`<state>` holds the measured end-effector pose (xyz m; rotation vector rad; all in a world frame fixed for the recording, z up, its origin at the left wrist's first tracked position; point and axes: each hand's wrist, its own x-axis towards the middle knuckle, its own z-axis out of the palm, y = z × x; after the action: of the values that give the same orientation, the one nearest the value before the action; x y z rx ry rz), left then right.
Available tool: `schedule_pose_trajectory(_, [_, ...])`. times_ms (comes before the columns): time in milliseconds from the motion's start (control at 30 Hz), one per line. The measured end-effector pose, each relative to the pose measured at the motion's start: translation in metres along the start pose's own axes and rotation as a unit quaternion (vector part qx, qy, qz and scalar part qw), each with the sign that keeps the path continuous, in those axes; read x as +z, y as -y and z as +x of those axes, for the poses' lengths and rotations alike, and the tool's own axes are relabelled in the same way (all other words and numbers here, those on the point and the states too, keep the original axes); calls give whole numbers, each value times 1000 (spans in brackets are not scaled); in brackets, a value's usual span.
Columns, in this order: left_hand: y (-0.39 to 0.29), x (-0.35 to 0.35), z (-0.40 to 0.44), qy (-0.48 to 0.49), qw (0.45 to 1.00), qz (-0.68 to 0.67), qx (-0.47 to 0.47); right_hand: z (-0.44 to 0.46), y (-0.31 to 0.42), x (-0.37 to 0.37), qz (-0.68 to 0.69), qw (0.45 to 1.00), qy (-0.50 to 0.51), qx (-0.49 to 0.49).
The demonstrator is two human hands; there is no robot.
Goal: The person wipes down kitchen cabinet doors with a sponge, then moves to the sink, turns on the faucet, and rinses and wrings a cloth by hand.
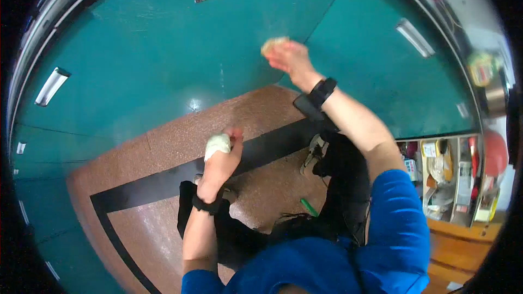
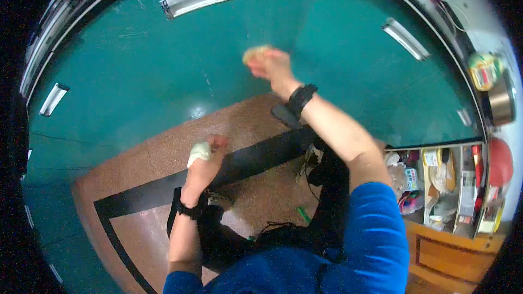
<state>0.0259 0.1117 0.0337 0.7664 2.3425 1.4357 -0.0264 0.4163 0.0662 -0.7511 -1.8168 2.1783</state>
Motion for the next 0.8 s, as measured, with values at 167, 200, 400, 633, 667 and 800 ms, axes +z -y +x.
schedule_pose_trajectory(167, [8, -9, 12, 19, 995, 23, -93, 81, -216, -13, 25, 990, -85, 109])
schedule_pose_trajectory(200, [13, -8, 14, 9, 993, -9, -115, 90, -248, -13, 16, 986, -103, 127])
schedule_pose_trajectory(400, [33, -4, 21, 21, 988, 16, -153, 129, -364, -18, 43, 969, -145, 193])
schedule_pose_trajectory(633, [15, -8, 11, -13, 999, 27, -45, 38, -114, 20, -3, 998, 17, 56])
schedule_pose_trajectory(667, [17, -7, 8, -18, 997, 71, -1, 30, -75, 22, -28, 998, 48, 8])
schedule_pose_trajectory(800, [33, 1, 2, -51, 995, 53, 73, -20, 88, 50, -48, 996, 48, -63])
